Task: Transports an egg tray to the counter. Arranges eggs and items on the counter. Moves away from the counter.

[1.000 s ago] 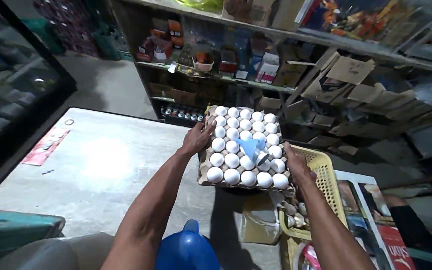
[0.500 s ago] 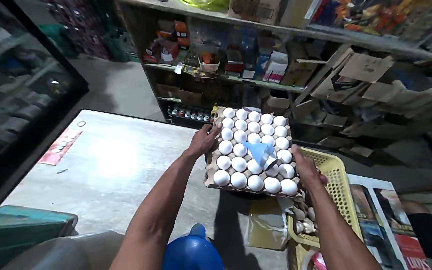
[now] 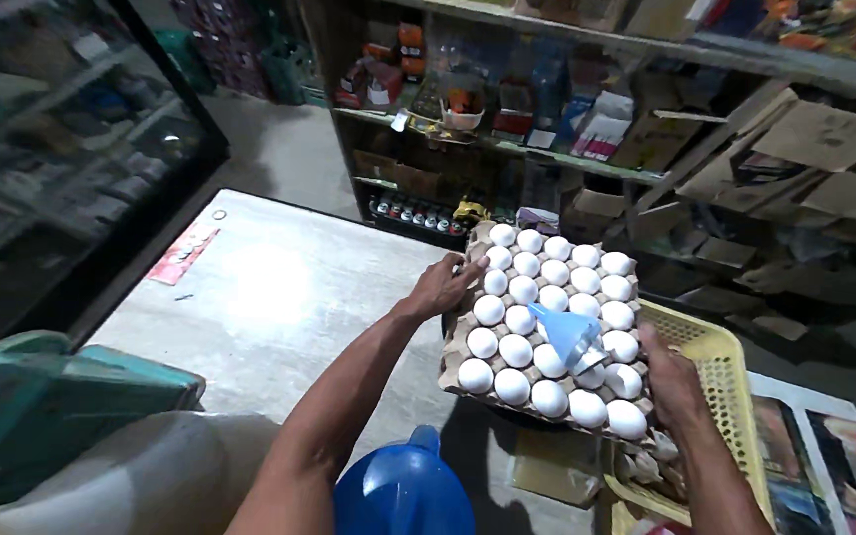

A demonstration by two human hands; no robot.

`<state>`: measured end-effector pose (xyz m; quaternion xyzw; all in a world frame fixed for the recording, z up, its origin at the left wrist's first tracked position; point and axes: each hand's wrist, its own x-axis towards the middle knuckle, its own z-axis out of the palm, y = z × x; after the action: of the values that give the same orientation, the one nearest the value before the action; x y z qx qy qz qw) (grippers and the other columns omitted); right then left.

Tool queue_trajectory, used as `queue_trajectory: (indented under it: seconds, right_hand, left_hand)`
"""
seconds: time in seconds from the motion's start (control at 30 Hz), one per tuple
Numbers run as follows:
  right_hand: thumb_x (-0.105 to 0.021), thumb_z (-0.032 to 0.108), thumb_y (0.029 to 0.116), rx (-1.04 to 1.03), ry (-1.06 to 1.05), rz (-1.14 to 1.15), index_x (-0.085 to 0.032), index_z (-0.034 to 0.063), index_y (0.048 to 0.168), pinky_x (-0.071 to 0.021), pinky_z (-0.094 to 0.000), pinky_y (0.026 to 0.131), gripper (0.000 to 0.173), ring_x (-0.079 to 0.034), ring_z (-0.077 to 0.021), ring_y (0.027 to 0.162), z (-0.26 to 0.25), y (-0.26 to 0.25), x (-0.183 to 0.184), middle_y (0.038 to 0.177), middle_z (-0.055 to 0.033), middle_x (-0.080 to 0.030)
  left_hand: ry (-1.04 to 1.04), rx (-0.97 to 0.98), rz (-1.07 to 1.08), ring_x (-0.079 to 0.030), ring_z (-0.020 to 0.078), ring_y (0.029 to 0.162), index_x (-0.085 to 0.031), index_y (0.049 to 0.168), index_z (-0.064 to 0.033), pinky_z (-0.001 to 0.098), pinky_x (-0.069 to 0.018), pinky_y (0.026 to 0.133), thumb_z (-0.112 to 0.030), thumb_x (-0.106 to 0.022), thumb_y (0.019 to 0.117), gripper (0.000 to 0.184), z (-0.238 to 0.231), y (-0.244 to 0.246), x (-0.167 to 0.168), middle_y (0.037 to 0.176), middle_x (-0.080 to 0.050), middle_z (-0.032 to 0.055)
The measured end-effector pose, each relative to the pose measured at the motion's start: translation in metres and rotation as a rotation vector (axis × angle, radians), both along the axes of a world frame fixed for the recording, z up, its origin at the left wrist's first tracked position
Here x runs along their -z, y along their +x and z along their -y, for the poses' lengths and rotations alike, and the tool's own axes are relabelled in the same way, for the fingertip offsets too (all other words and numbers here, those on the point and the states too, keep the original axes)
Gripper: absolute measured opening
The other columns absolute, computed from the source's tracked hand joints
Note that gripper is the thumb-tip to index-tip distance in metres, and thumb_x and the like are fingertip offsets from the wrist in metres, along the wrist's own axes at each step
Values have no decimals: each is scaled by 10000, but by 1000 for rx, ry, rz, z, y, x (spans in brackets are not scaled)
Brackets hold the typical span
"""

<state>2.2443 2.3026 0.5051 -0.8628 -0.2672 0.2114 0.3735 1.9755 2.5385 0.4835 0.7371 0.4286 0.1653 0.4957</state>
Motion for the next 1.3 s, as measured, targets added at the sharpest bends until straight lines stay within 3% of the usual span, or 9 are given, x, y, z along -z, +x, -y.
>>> queue_trajectory:
  seconds: [0.13,0.3,0.5,0.8,0.93,1.07,1.13,1.2,1.3]
  right_hand:
    - [-398,602,1051,32,-13,-5,-698,-42,1049,-510,-526,872,711,-651,-246,935,-16,12,-1,1004,-191,-686]
    - [-377,630,1045,37,-35,-3,-671,-55,1160,-488,-553,938,754,-638,-283,1031,-37,24,-3,1120,-236,-665]
    - [-390,614,1051,59,-31,-32,-674,-39,1136,-506,-522,899,717,-639,-258,979,-52,25,-7,1067,-206,-670]
    - [-403,661,1024,40,-14,-26,-706,-28,1009,-504,-540,847,753,-644,-287,898,-58,39,-2,936,-202,-675]
    - [-398,728,989,79,25,-137,-697,-26,1049,-534,-543,833,813,-662,-298,898,-53,51,10,961,-205,-681]
    - [-307,742,1000,120,-60,-192,-649,-44,1209,-507,-594,911,882,-648,-371,1055,-54,51,-1,1153,-267,-660]
    - [-313,739,1002,137,-125,-160,-648,-48,1191,-498,-607,879,876,-636,-388,1015,-54,45,-7,1126,-282,-648]
    - [-335,725,1007,156,-181,-115,-647,-65,1153,-481,-615,848,862,-618,-402,972,-57,40,-15,1093,-304,-630]
    - [-350,693,1023,135,-213,-59,-660,-86,1145,-458,-686,895,847,-616,-480,1057,-59,35,-23,1139,-354,-626]
  left_hand:
    - [-2,-13,9,-679,375,1027,-570,1357,-23,604,-519,930,-621,-476,1014,696,-18,16,8,1110,-688,236]
    - [-15,-24,9,-662,387,1105,-560,1378,-23,618,-499,974,-629,-474,1011,714,-33,31,4,1184,-674,249]
    - [12,-19,4,-636,390,1172,-557,1396,-29,622,-473,1017,-633,-468,1011,722,-46,39,9,1244,-655,251]
    - [56,-47,21,-666,373,1022,-596,1288,-17,607,-508,925,-666,-443,1004,725,-58,49,13,1096,-675,235]
    - [81,21,-36,-664,366,979,-648,1219,-26,611,-500,900,-627,-385,1042,680,-60,42,7,1045,-680,222]
    - [210,71,-198,-665,413,978,-699,1068,-5,663,-482,875,-599,-338,1064,695,-52,30,-14,985,-685,237]
    - [201,75,-240,-667,416,918,-691,988,17,657,-491,832,-578,-350,1070,690,-44,26,-18,931,-675,245]
    - [109,89,-250,-691,399,860,-676,996,41,636,-537,805,-571,-349,1074,699,-39,26,-22,928,-675,252]
    - [25,66,-246,-691,387,821,-661,983,49,624,-544,788,-593,-360,1064,714,-35,29,-24,914,-673,250]
